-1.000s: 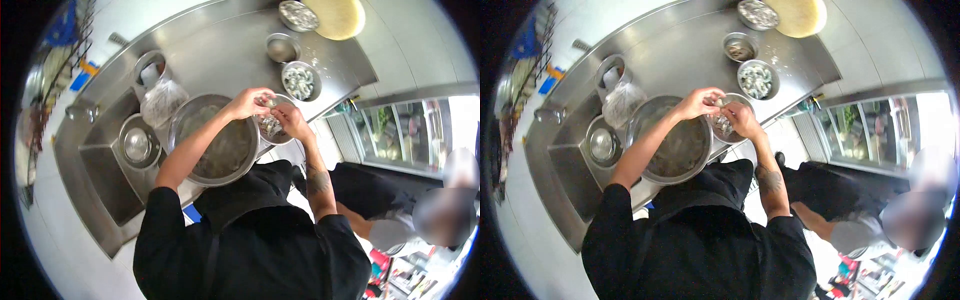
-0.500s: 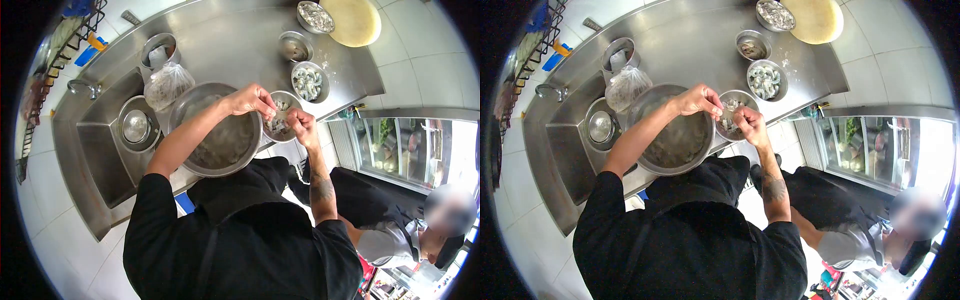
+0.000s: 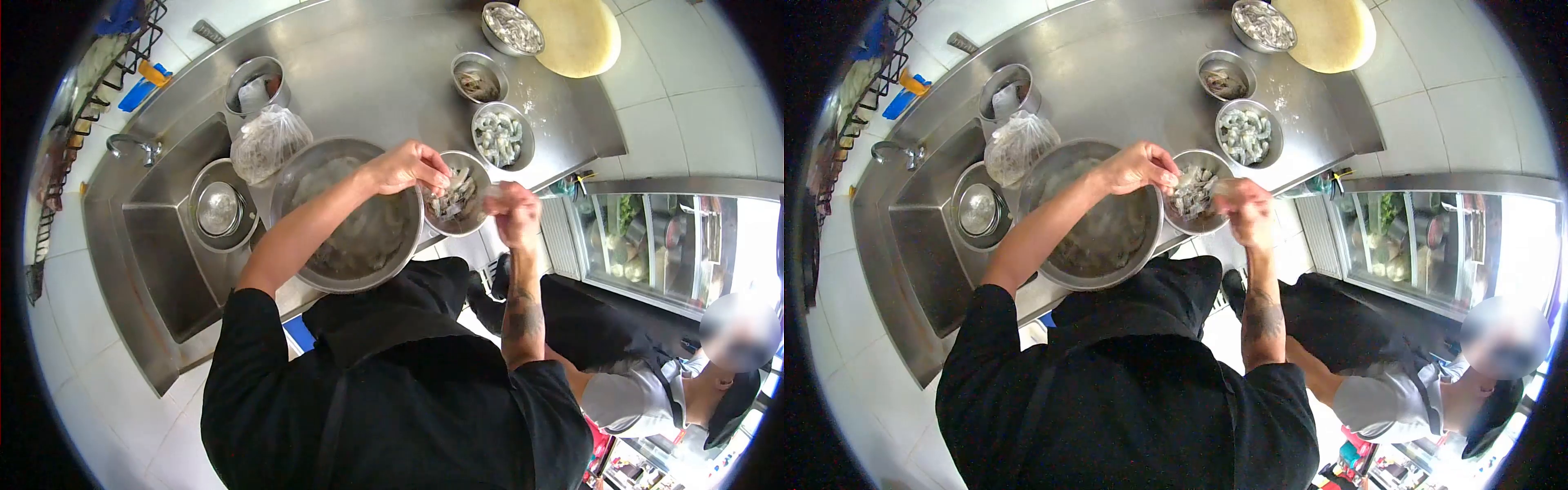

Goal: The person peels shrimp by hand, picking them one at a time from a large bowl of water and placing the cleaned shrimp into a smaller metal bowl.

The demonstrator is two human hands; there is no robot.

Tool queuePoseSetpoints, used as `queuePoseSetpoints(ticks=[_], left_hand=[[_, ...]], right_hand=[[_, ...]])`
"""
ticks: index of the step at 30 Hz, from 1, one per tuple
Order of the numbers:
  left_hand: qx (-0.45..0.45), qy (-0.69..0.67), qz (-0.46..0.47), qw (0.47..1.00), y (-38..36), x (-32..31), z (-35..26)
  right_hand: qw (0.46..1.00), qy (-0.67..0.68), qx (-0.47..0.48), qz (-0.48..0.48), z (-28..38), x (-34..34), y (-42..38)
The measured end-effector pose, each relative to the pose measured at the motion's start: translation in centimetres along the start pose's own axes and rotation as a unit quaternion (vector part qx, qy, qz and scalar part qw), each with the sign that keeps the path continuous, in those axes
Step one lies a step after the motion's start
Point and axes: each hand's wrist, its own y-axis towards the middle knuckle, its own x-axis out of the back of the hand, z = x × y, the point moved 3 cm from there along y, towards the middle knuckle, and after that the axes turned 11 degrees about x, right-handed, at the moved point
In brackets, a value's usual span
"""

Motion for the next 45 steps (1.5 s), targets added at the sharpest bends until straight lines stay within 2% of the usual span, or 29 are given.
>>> queuePoseSetpoints(ticks=[2,3,4,5,6,8,9,10,12,14,16,17,18,20,21,23,24,26,27,29,31,38,41,45], left_hand=[[-0.009,0.007,-0.011,1.000,-0.6,1.2,-0.4],[-0.012,0.060,-0.030,0.998,-0.9,1.8,-0.7],[-0.011,0.113,-0.046,0.992,-1.1,2.0,-0.7],[-0.006,0.147,-0.050,0.988,-1.2,1.6,-0.9],[0.001,0.154,-0.040,0.987,-0.8,1.5,-0.5],[-0.030,0.178,-0.060,0.982,0.2,1.6,0.3],[-0.035,0.197,-0.065,0.978,0.5,1.5,0.7],[-0.031,0.197,-0.060,0.978,0.6,1.2,1.0],[-0.020,0.218,-0.068,0.973,0.6,0.7,1.4],[-0.018,0.213,-0.069,0.974,1.0,0.6,2.0],[-0.062,0.240,-0.068,0.967,1.0,-0.3,2.0],[-0.081,0.290,-0.079,0.950,0.7,-0.9,1.9],[-0.108,0.454,-0.129,0.875,0.2,-1.4,1.7],[-0.203,0.599,-0.134,0.763,-0.2,-3.3,1.3],[-0.201,0.599,-0.133,0.764,0.0,-3.5,1.7],[-0.274,0.627,-0.143,0.715,0.2,-4.3,1.8],[-0.274,0.627,-0.141,0.715,0.3,-4.4,1.9],[-0.249,0.593,-0.111,0.758,0.2,-5.2,1.4],[-0.249,0.591,-0.111,0.759,0.2,-5.5,1.7],[-0.275,0.516,-0.137,0.800,0.4,-5.9,1.7],[-0.263,0.512,-0.140,0.806,0.4,-6.1,1.7],[-0.200,0.517,-0.090,0.828,1.1,-5.8,2.4],[-0.237,0.500,-0.078,0.829,1.0,-5.8,2.6],[-0.211,0.493,-0.093,0.839,0.5,-5.7,2.3]], right_hand=[[0.985,0.159,0.064,0.020,1.3,1.7,0.7],[0.995,0.078,0.047,0.038,0.4,3.8,0.6],[0.970,-0.231,-0.074,-0.001,0.5,3.4,0.2],[0.918,-0.387,-0.066,0.058,-2.3,4.6,0.0],[0.837,-0.532,-0.058,0.114,-5.0,5.9,-0.1],[0.864,-0.499,-0.060,0.026,-4.7,1.9,-0.1],[0.927,-0.354,-0.124,0.000,-4.4,0.5,0.4],[0.962,-0.194,-0.188,-0.024,-4.1,-1.0,0.3],[0.965,-0.155,-0.208,-0.033,-3.8,-2.5,0.9],[0.958,-0.167,-0.229,0.036,-4.3,-2.7,1.5],[0.960,-0.160,-0.228,0.014,-5.0,-2.1,1.8],[0.959,-0.144,-0.243,0.013,-5.4,-1.6,1.8],[0.957,-0.129,-0.258,0.013,-5.9,-1.2,1.7],[0.956,-0.086,-0.282,-0.003,-5.8,-1.1,1.6],[0.952,-0.045,-0.302,-0.014,-5.7,-1.2,1.5],[0.950,-0.030,-0.307,-0.035,-5.1,-1.4,1.5],[0.948,-0.016,-0.312,-0.056,-4.8,-1.4,1.4],[0.947,-0.029,-0.317,-0.046,-4.5,-0.8,1.4],[0.946,-0.043,-0.321,-0.033,-4.3,-0.4,1.3],[0.950,-0.014,-0.310,-0.024,-3.9,0.4,1.2],[0.955,0.018,-0.297,-0.016,-3.7,0.3,1.2],[0.952,-0.033,-0.303,-0.031,-3.9,0.1,0.1],[0.950,-0.051,-0.303,-0.050,-4.0,0.2,-0.1],[0.951,-0.034,-0.296,-0.080,-4.3,0.8,-0.7]])
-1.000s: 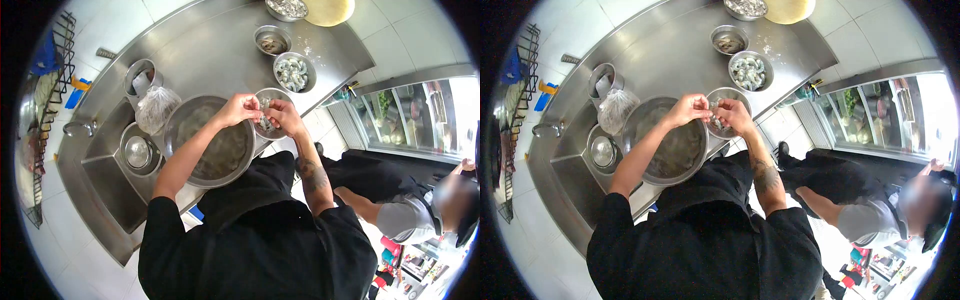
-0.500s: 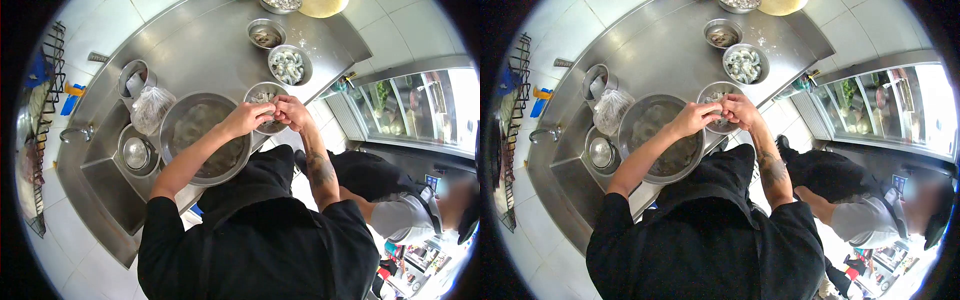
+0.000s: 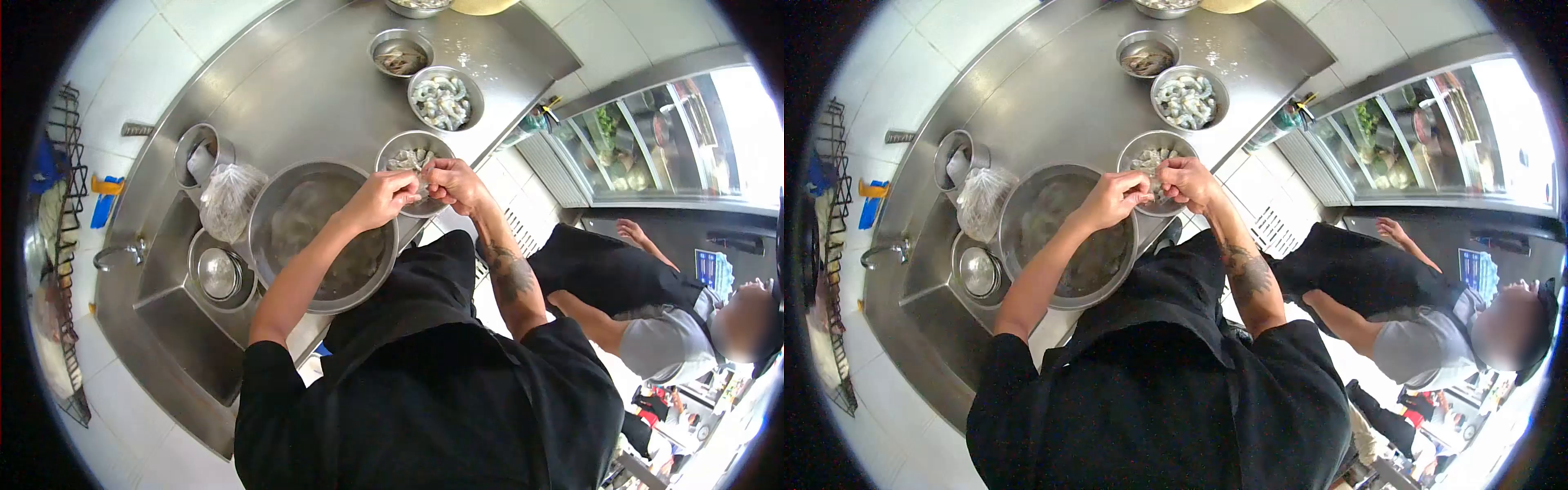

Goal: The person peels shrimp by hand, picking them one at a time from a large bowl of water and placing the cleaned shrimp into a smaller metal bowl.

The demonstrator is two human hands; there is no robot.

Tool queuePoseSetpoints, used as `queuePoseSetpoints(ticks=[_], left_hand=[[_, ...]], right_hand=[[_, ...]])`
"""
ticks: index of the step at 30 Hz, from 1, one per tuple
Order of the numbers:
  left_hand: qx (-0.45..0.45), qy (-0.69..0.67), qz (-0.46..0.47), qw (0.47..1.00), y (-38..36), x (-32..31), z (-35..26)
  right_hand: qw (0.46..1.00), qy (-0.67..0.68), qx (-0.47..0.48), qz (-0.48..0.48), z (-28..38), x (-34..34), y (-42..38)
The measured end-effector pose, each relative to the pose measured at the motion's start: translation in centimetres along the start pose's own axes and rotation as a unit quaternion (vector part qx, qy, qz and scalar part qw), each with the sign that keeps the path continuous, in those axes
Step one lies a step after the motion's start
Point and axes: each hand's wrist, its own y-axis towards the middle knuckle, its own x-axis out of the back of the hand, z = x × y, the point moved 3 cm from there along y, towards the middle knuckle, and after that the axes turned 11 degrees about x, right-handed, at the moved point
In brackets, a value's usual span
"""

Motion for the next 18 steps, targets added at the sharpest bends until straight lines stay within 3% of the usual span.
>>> queuePoseSetpoints(ticks=[4,6,9,11,13,15,18], left_hand=[[0.062,-0.013,0.022,0.998,0.0,0.1,0.5],[0.109,-0.194,0.014,0.975,-0.1,-0.2,1.8],[0.105,-0.214,0.025,0.971,0.4,0.4,3.1],[0.088,-0.208,0.025,0.974,0.9,1.2,2.2],[0.075,0.053,0.062,0.994,1.2,1.5,1.3],[0.039,0.081,0.039,0.995,0.9,2.5,2.0],[0.186,0.080,-0.021,0.979,0.2,6.1,2.4]], right_hand=[[0.999,0.042,0.004,-0.006,0.2,0.5,-0.3],[0.999,0.054,0.004,-0.008,0.9,1.3,-0.7],[0.999,-0.006,0.014,0.048,1.9,2.6,-1.1],[0.978,-0.188,0.061,0.070,2.6,3.4,-0.9],[0.954,-0.285,0.082,0.052,3.1,4.1,-0.3],[0.903,-0.418,0.098,-0.003,5.1,4.4,0.3],[0.907,-0.376,0.158,-0.102,7.9,6.2,1.6]])
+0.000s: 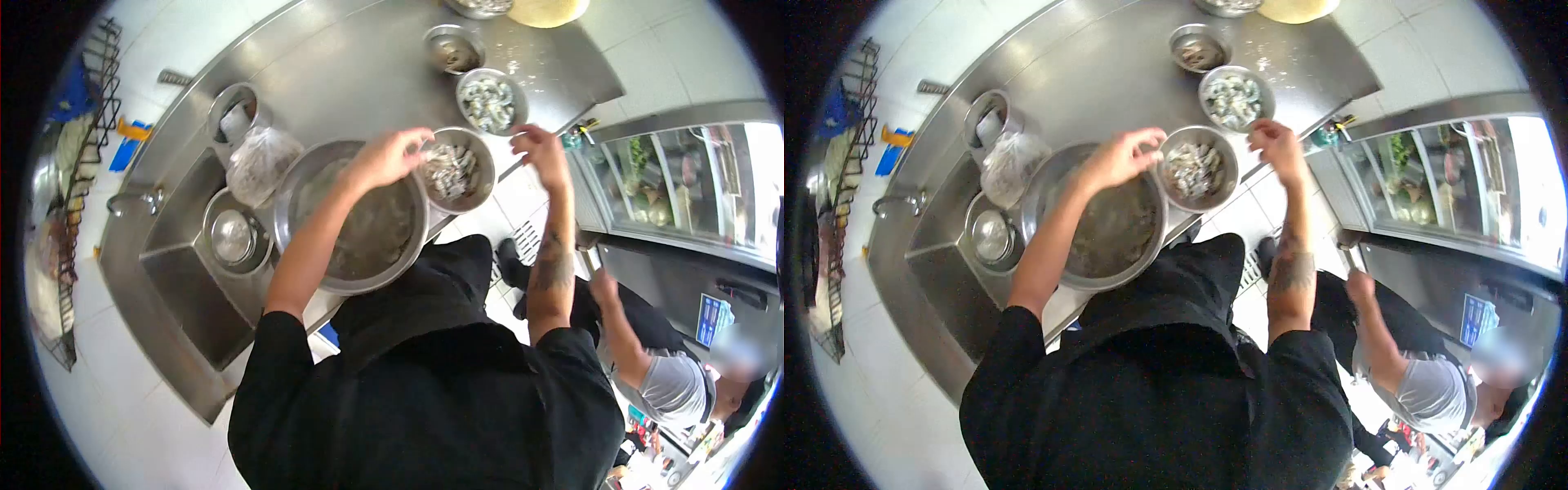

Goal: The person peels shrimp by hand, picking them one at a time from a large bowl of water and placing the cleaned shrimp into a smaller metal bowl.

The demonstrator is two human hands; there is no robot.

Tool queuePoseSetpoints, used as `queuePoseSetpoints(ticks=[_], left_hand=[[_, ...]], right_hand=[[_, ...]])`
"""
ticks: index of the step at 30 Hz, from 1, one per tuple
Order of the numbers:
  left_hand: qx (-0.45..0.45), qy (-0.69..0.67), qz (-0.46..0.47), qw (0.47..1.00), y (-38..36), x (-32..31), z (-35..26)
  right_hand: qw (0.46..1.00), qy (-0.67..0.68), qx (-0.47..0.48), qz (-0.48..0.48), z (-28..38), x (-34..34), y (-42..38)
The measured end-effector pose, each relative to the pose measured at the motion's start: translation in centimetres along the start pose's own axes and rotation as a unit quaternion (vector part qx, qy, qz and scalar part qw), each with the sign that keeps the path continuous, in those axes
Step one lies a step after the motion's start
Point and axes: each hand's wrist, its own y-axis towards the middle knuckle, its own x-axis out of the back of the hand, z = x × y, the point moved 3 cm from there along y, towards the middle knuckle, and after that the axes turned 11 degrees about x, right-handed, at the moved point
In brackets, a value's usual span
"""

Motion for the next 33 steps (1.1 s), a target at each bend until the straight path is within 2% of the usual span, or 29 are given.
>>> queuePoseSetpoints(ticks=[3,4,5,7,9,11,15,17,18,20,21,23,24,25,27,28,29,31,32,33], left_hand=[[0.060,-0.016,-0.115,0.991,-1.7,3.6,3.2],[0.051,0.021,-0.174,0.983,-2.7,4.2,4.2],[0.054,0.023,-0.175,0.983,-3.5,4.2,5.1],[0.185,0.085,-0.058,0.977,-5.0,2.8,7.5],[0.223,0.158,0.018,0.962,-6.7,-0.8,9.6],[0.226,0.317,0.002,0.921,-9.1,-3.7,9.9],[0.281,0.309,-0.005,0.909,-10.3,-6.5,11.9],[0.244,0.239,-0.068,0.937,-10.4,-5.7,12.6],[0.246,0.238,-0.067,0.937,-10.6,-5.4,13.1],[0.213,0.048,-0.153,0.964,-10.7,-3.4,12.4],[0.211,0.049,-0.154,0.964,-10.7,-2.9,11.8],[0.201,-0.196,-0.233,0.931,-11.1,-2.0,10.8],[0.137,-0.238,-0.272,0.922,-11.1,-2.2,10.8],[0.132,-0.238,-0.267,0.925,-11.1,-2.6,10.1],[0.094,-0.192,-0.352,0.911,-11.8,-2.7,7.8],[0.041,-0.113,-0.377,0.918,-12.4,-2.6,5.3],[-0.025,-0.080,-0.384,0.920,-12.5,-3.1,4.9],[-0.039,-0.046,-0.368,0.928,-13.0,-4.2,4.7],[-0.042,-0.045,-0.366,0.929,-13.1,-4.4,4.8],[-0.069,0.015,-0.360,0.930,-13.0,-4.7,4.6]], right_hand=[[0.993,-0.077,-0.019,-0.085,0.3,0.9,0.9],[0.995,-0.064,0.003,-0.075,-0.2,0.3,1.0],[0.998,-0.046,0.003,-0.044,0.5,-1.0,0.5],[0.996,-0.075,0.037,0.031,0.0,-4.9,-0.2],[0.988,-0.077,0.101,0.083,0.2,-9.7,-1.8],[0.977,-0.086,0.109,0.161,2.8,-13.1,-3.5],[0.970,-0.026,0.130,0.204,3.8,-17.6,-5.8],[0.967,-0.020,0.113,0.226,4.1,-18.7,-6.5],[0.965,-0.025,0.117,0.232,4.1,-19.2,-6.8],[0.961,-0.044,0.133,0.241,3.9,-20.2,-7.3],[0.961,-0.044,0.134,0.239,3.1,-21.1,-7.3],[0.942,0.134,-0.048,0.304,1.1,-23.2,-7.5],[0.916,0.219,-0.124,0.313,0.8,-23.9,-7.9],[0.918,0.219,-0.124,0.306,1.7,-23.9,-8.2],[0.821,0.452,-0.251,0.241,3.9,-24.0,-9.2],[0.783,0.523,-0.253,0.222,3.7,-24.5,-9.2],[0.784,0.524,-0.251,0.221,3.1,-25.2,-9.2],[0.776,0.583,-0.183,0.157,2.9,-25.6,-8.6],[0.806,0.543,-0.191,0.135,3.3,-25.0,-8.6],[0.806,0.545,-0.189,0.131,2.9,-25.1,-8.4]])
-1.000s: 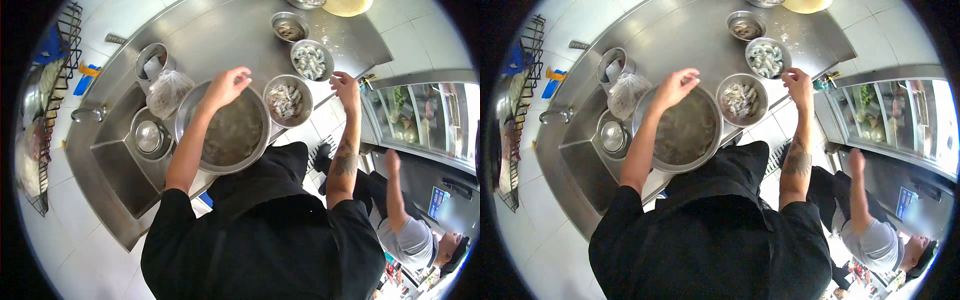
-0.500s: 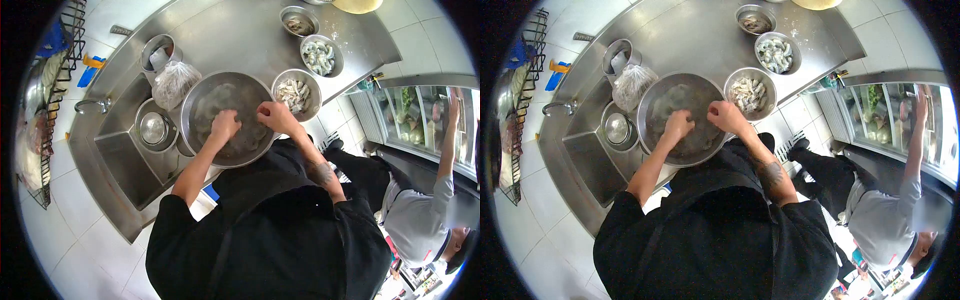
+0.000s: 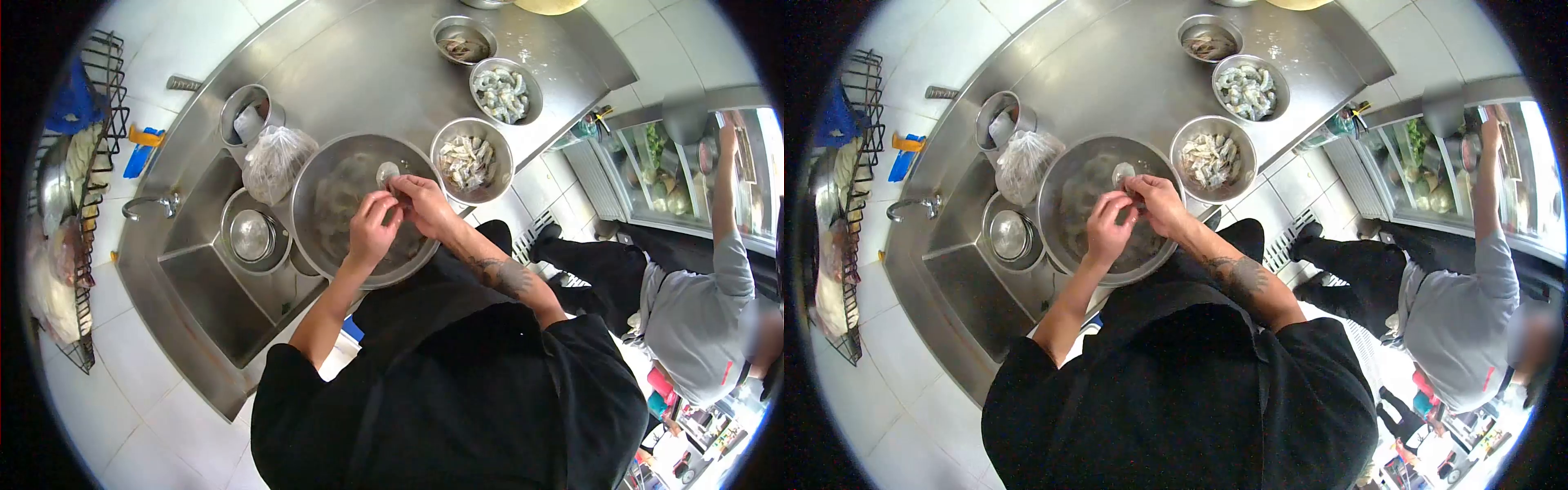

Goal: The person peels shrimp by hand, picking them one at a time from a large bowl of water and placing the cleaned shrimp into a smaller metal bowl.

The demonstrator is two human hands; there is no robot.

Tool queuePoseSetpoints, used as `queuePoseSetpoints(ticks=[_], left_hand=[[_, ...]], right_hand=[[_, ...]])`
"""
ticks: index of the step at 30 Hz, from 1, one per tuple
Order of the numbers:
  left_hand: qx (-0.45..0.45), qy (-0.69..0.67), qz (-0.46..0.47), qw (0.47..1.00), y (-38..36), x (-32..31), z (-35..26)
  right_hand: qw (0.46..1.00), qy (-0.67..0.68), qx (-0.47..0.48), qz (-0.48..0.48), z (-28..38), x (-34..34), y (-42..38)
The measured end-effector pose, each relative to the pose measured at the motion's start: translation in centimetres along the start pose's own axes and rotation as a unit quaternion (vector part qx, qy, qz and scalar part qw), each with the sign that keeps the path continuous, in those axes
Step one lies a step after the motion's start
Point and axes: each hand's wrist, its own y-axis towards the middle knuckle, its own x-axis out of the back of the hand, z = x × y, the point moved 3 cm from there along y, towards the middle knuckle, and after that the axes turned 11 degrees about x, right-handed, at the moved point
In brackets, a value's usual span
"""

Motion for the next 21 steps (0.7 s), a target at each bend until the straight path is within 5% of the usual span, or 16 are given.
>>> queuePoseSetpoints(ticks=[2,4,6,8,10,14,16,21], left_hand=[[-0.057,0.039,0.015,0.997,0.0,0.4,-0.8],[-0.067,0.040,0.003,0.997,1.0,1.5,-1.9],[0.019,0.002,-0.013,1.000,2.8,1.6,-1.4],[0.121,-0.068,0.062,0.988,6.0,1.4,-2.7],[0.052,-0.128,0.187,0.973,8.6,-0.5,0.3],[0.066,-0.107,0.269,0.955,13.0,-2.9,-2.2],[0.141,-0.152,0.354,0.912,14.5,-6.0,-1.5],[0.099,-0.068,0.301,0.946,15.2,-14.7,-0.4]], right_hand=[[0.993,-0.103,0.047,0.013,0.8,0.3,0.5],[0.904,-0.404,0.143,0.011,2.6,0.8,0.4],[0.820,-0.511,0.252,0.041,4.3,0.3,-0.3],[0.792,-0.521,0.306,0.081,5.8,-0.3,-0.6],[0.761,-0.534,0.349,0.122,8.4,-0.9,-0.7],[0.702,-0.567,0.427,0.056,12.2,0.3,-0.7],[0.686,-0.585,0.432,0.028,13.4,1.6,-0.9],[0.630,-0.628,0.441,-0.116,13.7,7.6,0.0]])
